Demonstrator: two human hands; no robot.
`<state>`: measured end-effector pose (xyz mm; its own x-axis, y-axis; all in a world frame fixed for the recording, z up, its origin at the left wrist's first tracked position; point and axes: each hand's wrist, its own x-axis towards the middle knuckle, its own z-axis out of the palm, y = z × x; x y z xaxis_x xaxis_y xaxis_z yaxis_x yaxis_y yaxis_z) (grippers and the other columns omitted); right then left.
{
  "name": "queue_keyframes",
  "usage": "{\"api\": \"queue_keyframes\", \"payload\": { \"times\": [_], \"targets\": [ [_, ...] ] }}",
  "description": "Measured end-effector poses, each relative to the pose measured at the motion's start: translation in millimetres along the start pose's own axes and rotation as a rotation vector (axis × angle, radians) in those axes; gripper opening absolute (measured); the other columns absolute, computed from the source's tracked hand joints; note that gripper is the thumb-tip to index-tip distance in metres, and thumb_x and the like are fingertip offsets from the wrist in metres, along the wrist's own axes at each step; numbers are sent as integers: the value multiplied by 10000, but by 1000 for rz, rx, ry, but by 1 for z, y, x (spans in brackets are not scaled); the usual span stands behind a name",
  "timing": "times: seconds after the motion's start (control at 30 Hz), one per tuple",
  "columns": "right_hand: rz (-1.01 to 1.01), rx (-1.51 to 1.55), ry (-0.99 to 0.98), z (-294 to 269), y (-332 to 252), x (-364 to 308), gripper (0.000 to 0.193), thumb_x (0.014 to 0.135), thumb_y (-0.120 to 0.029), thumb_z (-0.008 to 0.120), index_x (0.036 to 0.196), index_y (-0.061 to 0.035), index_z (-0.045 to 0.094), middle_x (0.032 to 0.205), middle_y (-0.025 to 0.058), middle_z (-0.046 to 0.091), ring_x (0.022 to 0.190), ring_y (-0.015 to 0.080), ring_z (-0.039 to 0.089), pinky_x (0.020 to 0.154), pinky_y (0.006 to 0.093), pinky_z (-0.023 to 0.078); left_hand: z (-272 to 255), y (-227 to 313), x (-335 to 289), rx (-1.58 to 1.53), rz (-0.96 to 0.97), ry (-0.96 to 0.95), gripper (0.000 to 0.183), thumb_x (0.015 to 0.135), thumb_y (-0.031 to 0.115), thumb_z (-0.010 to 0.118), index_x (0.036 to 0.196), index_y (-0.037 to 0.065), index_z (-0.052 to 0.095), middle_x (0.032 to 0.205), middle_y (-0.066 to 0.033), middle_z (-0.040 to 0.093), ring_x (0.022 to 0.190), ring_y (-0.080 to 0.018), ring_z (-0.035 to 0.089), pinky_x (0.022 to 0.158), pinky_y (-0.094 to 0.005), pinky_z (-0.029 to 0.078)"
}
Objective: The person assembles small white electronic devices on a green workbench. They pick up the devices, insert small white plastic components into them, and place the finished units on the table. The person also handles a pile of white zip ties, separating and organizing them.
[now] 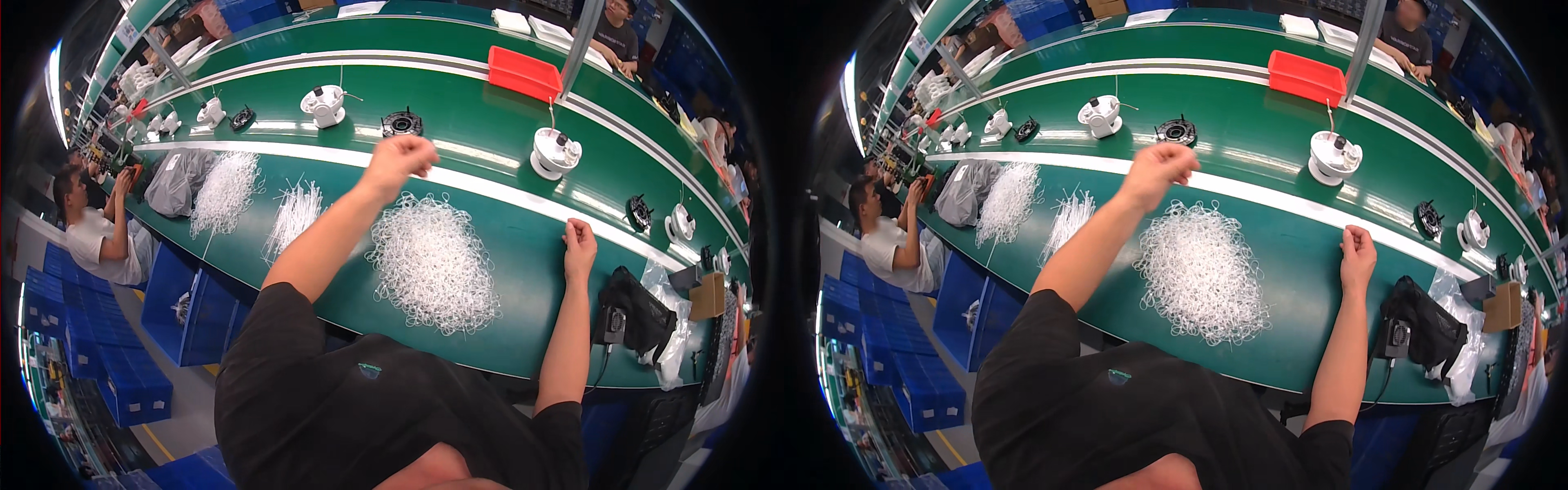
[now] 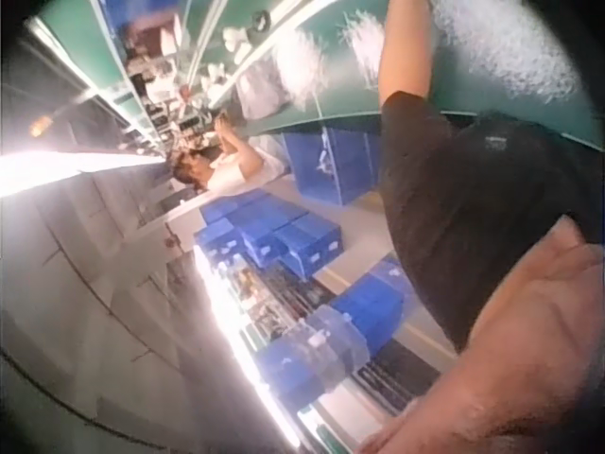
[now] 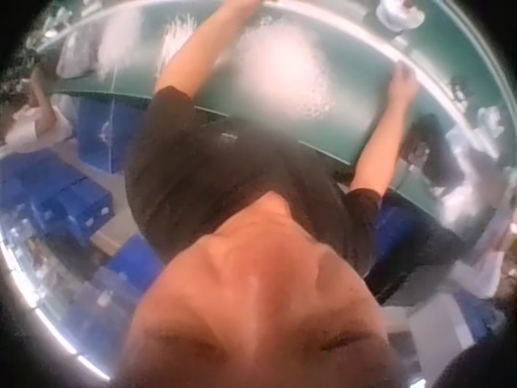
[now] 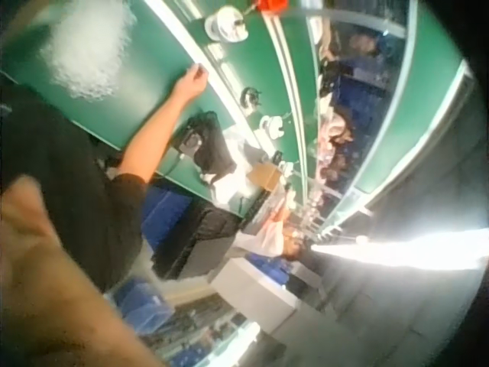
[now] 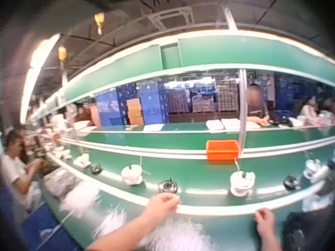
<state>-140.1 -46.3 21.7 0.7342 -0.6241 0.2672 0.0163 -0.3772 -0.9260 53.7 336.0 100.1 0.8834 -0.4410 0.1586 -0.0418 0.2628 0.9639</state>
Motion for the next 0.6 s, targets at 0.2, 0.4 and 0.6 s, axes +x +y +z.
{"api": "queue_keyframes", "payload": {
  "times": [0.2, 0.4, 0.6],
  "targets": [
    [-47, -91, 20, 4, 0, -1, 176, 952, -156, 649, 1038, -4, 670, 878, 11, 647, 782, 90, 584, 718, 245, 507, -143, 9, 64, 65, 129, 791, 296, 956, 246, 656, 1031, -41, 656, 932, -127, 703, 699, -160, 658, 500, -289, 544],
    [-87, -118, 31, 10, -1, 0, 156, 947, -153, 655, 996, -6, 676, 817, -3, 645, 741, 68, 571, 688, 232, 475, -262, -28, 117, 119, -178, 1061, 509, 930, 385, 684, 1066, -102, 630, 935, -191, 681, 714, -268, 709, 469, -347, 578],
    [-74, -102, 22, 9, -1, -1, 154, 948, -150, 652, 990, -3, 673, 783, -15, 632, 706, 60, 550, 657, 228, 460, -264, -48, 139, 75, -261, 806, 485, 954, 392, 646, 1162, -43, 598, 1047, -173, 656, 768, -284, 692, 608, -367, 603]
  ]
}}
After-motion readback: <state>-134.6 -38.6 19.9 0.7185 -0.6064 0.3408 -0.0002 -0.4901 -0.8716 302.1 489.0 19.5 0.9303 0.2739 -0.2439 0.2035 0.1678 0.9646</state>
